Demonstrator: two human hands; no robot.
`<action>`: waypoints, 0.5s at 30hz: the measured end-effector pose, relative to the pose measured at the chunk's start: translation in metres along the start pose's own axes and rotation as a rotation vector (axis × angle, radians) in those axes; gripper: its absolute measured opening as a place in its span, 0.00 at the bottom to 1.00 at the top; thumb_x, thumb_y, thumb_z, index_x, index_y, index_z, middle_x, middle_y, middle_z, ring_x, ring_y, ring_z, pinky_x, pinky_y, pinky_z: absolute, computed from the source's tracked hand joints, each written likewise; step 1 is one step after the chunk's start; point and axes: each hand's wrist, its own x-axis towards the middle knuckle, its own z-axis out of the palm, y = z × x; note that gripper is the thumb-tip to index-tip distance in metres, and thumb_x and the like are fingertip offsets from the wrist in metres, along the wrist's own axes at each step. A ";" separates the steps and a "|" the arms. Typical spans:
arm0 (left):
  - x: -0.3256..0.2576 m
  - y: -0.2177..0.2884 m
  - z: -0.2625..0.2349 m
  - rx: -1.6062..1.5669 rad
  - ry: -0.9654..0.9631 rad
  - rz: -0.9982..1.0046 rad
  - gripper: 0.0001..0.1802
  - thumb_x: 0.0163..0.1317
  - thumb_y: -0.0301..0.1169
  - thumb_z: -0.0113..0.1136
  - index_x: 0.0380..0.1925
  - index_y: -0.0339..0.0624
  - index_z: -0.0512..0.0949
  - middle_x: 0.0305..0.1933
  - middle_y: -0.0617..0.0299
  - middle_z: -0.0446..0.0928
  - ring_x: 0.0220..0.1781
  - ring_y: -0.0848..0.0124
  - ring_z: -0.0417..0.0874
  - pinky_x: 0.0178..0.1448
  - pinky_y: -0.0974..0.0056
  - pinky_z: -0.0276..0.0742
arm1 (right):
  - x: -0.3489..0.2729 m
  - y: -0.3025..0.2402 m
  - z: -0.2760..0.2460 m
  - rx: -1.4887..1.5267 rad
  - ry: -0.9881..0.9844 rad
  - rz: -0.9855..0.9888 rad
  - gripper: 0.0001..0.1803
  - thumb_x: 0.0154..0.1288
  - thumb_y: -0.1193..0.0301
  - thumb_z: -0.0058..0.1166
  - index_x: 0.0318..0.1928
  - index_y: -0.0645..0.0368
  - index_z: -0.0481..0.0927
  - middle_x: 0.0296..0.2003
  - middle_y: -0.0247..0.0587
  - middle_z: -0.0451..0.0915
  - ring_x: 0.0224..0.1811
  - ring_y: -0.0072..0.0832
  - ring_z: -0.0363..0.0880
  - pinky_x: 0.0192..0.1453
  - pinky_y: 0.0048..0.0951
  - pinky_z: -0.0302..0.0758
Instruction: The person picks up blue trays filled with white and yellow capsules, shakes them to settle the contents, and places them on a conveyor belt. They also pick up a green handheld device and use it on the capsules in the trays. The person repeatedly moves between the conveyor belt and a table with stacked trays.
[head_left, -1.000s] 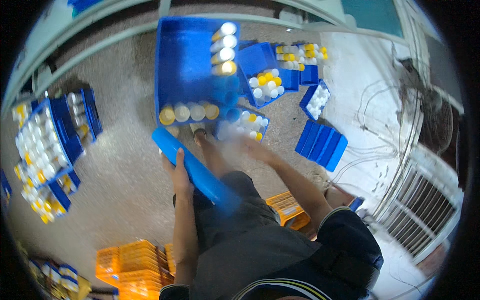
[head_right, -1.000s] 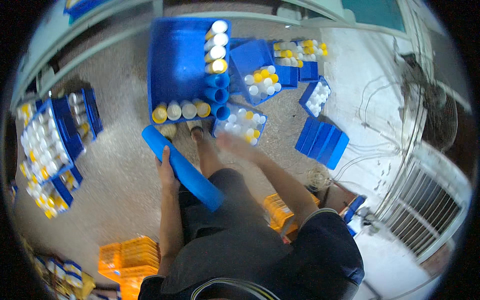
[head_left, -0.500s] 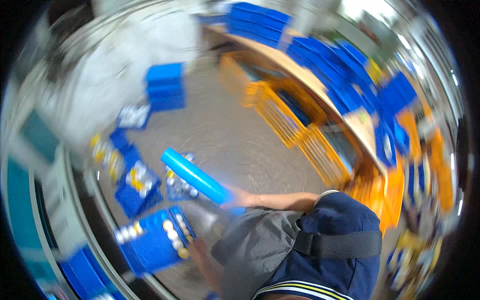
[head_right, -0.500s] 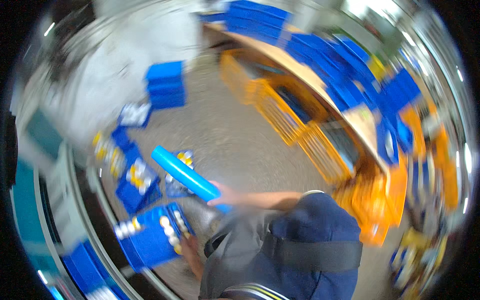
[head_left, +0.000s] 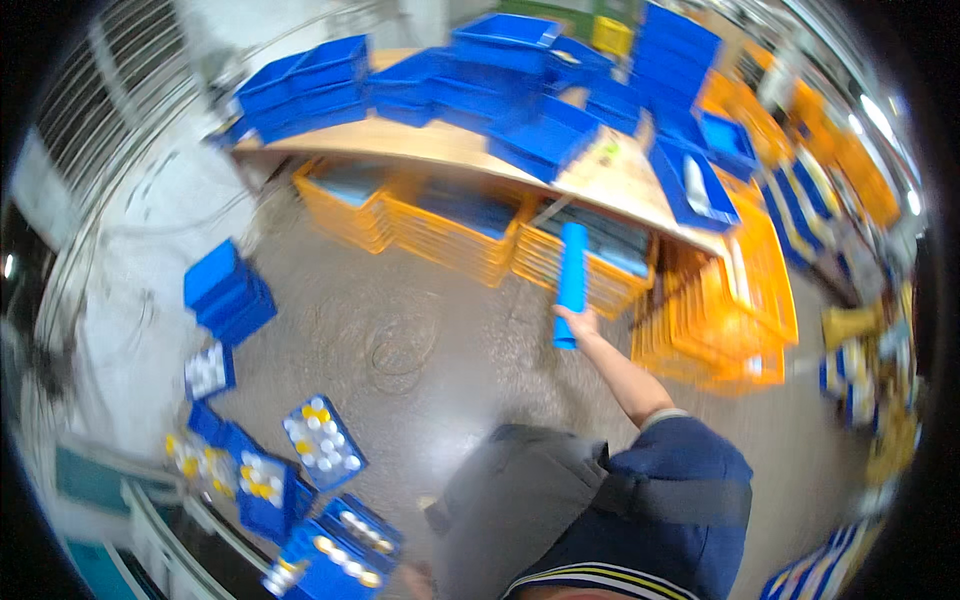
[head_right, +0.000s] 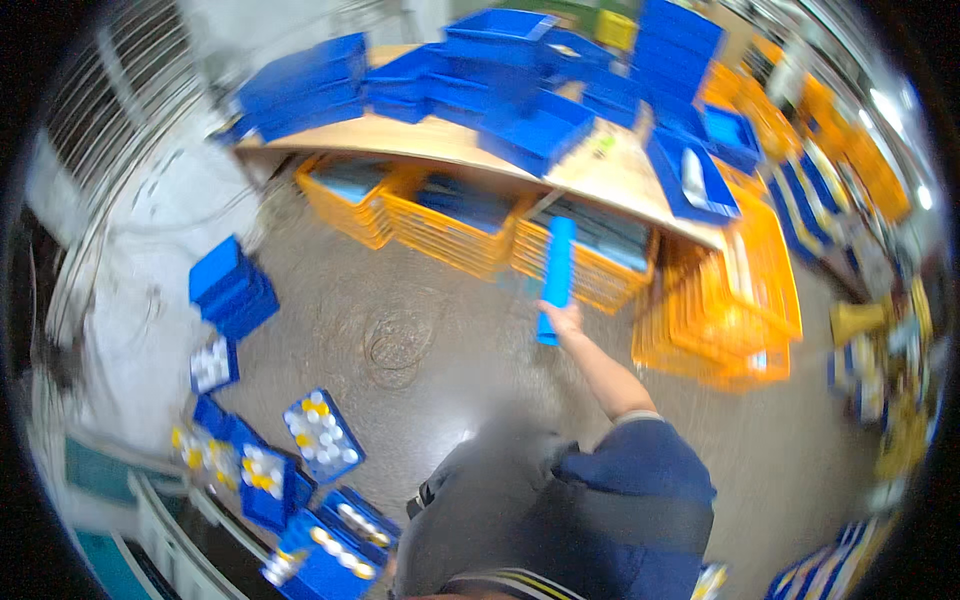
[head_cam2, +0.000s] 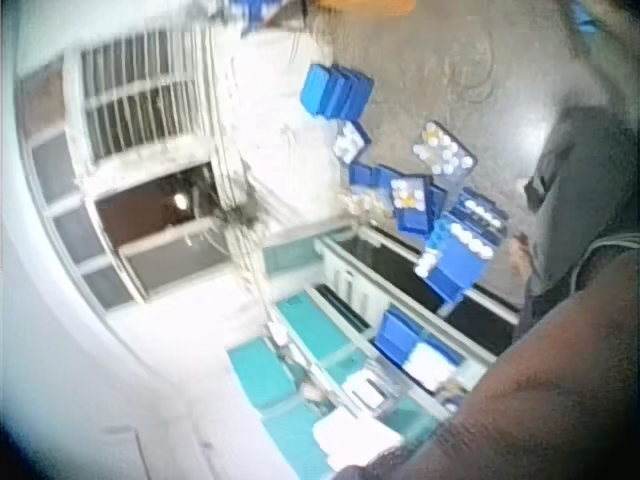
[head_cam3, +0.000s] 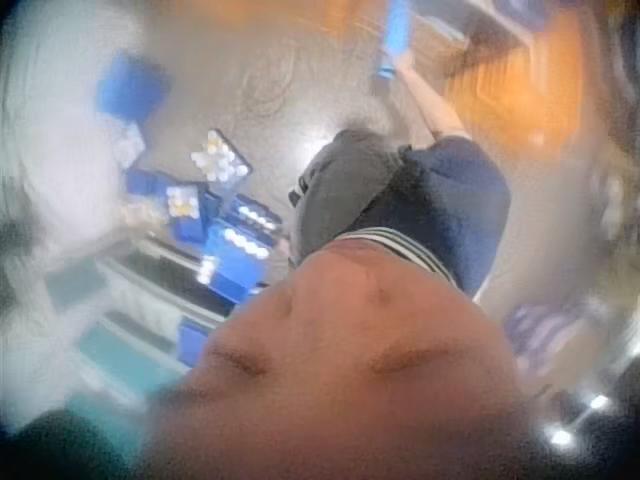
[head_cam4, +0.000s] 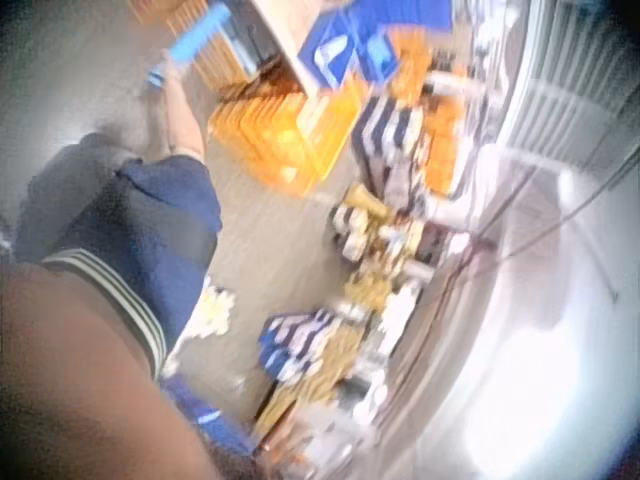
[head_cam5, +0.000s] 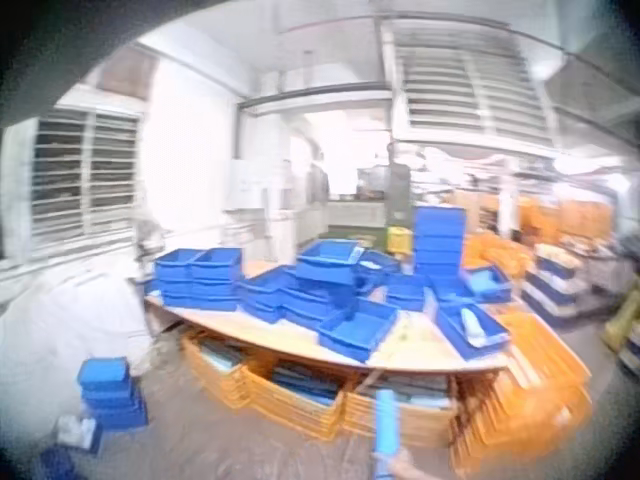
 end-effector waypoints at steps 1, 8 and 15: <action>-0.014 -0.019 0.006 -0.021 0.022 -0.027 0.22 0.66 0.48 0.55 0.46 0.39 0.77 0.37 0.56 0.79 0.32 0.63 0.78 0.39 0.58 0.78 | 0.037 0.005 -0.019 0.034 0.097 -0.054 0.42 0.47 0.53 0.71 0.58 0.65 0.72 0.51 0.52 0.80 0.49 0.37 0.81 0.51 0.40 0.78; -0.109 -0.106 0.051 0.426 -0.074 0.472 0.21 0.61 0.41 0.62 0.44 0.32 0.77 0.36 0.58 0.80 0.35 0.71 0.79 0.36 0.63 0.77 | 0.307 -0.078 -0.167 -0.778 0.416 -0.225 0.23 0.59 0.52 0.63 0.40 0.61 0.82 0.25 0.40 0.78 0.25 0.34 0.75 0.28 0.36 0.73; -0.137 -0.261 0.013 0.143 0.207 -0.017 0.18 0.59 0.39 0.60 0.33 0.31 0.80 0.30 0.51 0.81 0.29 0.63 0.81 0.33 0.57 0.76 | 0.317 0.031 -0.030 -1.794 0.412 -1.198 0.16 0.67 0.58 0.47 0.32 0.53 0.84 0.25 0.41 0.81 0.29 0.30 0.84 0.25 0.44 0.77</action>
